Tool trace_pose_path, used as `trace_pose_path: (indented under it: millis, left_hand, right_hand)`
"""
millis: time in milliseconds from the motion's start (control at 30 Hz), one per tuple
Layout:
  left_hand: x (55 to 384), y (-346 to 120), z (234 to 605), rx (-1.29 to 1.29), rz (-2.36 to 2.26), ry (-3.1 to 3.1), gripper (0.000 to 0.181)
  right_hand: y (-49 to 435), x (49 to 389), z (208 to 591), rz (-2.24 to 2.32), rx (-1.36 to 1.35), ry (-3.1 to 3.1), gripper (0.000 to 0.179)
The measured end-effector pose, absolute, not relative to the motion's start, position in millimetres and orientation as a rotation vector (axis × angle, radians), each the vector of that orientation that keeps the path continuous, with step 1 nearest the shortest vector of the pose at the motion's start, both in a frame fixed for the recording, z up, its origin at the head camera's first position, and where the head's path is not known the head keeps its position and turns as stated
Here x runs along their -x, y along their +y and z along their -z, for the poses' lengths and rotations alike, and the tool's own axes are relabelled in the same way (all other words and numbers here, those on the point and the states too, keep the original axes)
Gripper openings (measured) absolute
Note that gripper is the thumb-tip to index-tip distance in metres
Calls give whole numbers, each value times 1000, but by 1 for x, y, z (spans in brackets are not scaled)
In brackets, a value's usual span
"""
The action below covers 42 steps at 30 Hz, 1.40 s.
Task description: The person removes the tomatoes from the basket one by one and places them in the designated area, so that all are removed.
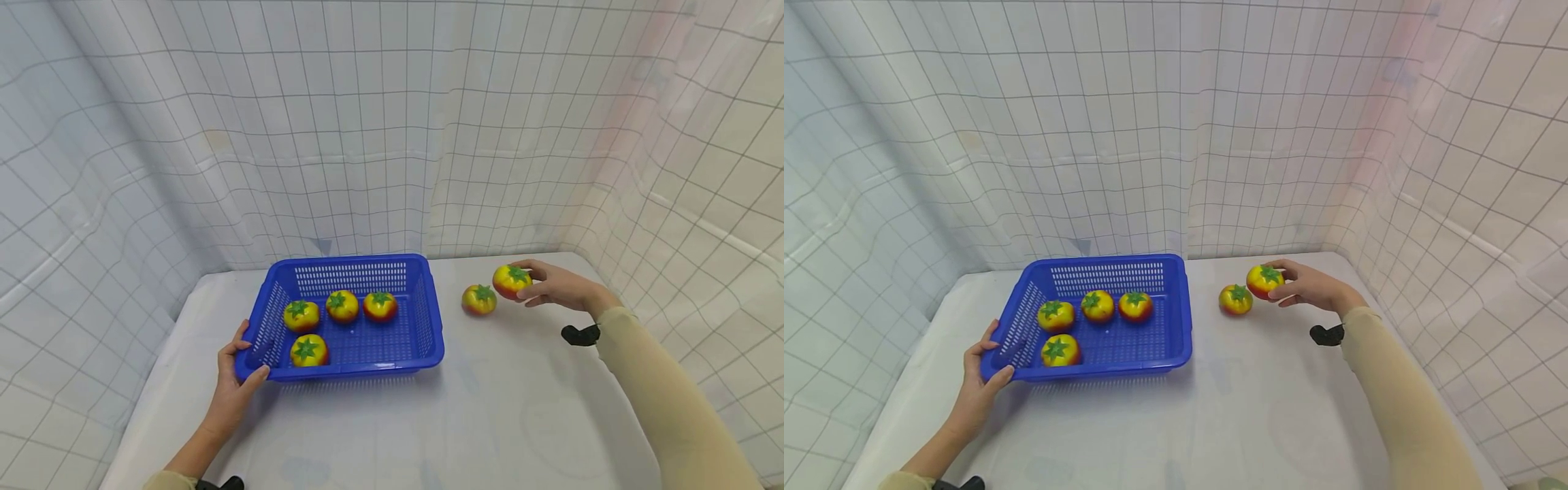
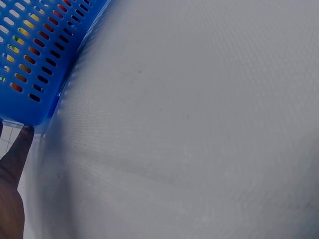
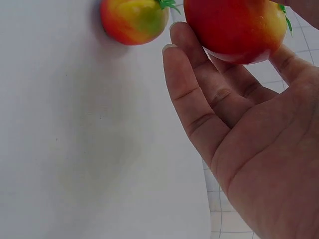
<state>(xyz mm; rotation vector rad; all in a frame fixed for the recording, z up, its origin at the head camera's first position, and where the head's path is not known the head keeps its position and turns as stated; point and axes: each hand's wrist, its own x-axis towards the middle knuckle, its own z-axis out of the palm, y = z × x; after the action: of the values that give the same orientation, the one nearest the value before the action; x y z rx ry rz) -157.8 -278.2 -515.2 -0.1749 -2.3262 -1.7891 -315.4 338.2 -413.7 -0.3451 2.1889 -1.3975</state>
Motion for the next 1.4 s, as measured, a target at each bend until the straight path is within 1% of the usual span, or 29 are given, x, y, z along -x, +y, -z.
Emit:
trace_pose_path:
  millis: [600,1400]
  left_hand:
    - [159,-277,516,164,1787,-2321,50]
    - [159,-277,517,173,1809,-2298,48]
  right_hand:
    - [356,317,441,1437,236,2176,76]
    - [361,319,463,1399,139,2172,81]
